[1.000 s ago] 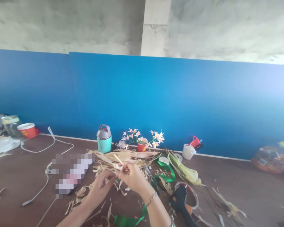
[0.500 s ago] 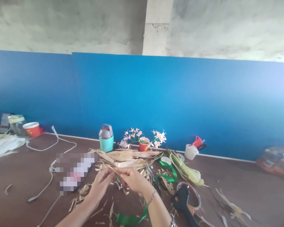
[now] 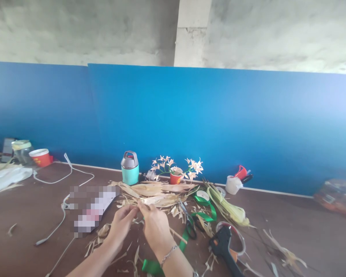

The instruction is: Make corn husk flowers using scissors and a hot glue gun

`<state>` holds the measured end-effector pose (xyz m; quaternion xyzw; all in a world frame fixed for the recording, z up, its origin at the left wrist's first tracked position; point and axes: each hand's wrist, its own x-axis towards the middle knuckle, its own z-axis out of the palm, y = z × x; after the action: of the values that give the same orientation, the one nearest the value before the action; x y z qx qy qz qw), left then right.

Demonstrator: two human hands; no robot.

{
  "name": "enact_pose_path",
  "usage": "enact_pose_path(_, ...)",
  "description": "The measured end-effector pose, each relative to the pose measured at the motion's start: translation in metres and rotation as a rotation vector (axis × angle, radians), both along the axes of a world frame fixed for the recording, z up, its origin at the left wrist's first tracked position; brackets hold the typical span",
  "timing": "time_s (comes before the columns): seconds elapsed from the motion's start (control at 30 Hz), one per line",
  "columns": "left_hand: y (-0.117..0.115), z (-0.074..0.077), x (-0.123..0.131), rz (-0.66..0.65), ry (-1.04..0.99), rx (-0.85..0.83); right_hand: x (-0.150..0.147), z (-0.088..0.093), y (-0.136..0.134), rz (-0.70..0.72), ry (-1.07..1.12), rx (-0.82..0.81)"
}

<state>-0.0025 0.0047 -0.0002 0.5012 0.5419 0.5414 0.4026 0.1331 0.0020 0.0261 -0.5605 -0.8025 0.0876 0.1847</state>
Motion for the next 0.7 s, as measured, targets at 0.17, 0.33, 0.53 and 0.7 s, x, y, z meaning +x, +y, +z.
enact_pose_path(0.17,0.000,0.001,-0.001,-0.010,0.025,-0.016,0.027,0.007,0.017,-0.141,0.317,-0.061)
enact_pose_path(0.33,0.004,0.001,-0.002,-0.007,0.036,0.032,0.028,0.012,0.011,0.072,0.950,-0.697)
enact_pose_path(0.53,-0.001,0.008,0.000,-0.080,0.038,0.064,0.019,0.008,0.008,0.151,1.146,-0.924)
enact_pose_path(0.7,-0.002,0.009,0.000,-0.132,-0.025,0.038,0.023,0.010,0.012,0.131,1.250,-1.022)
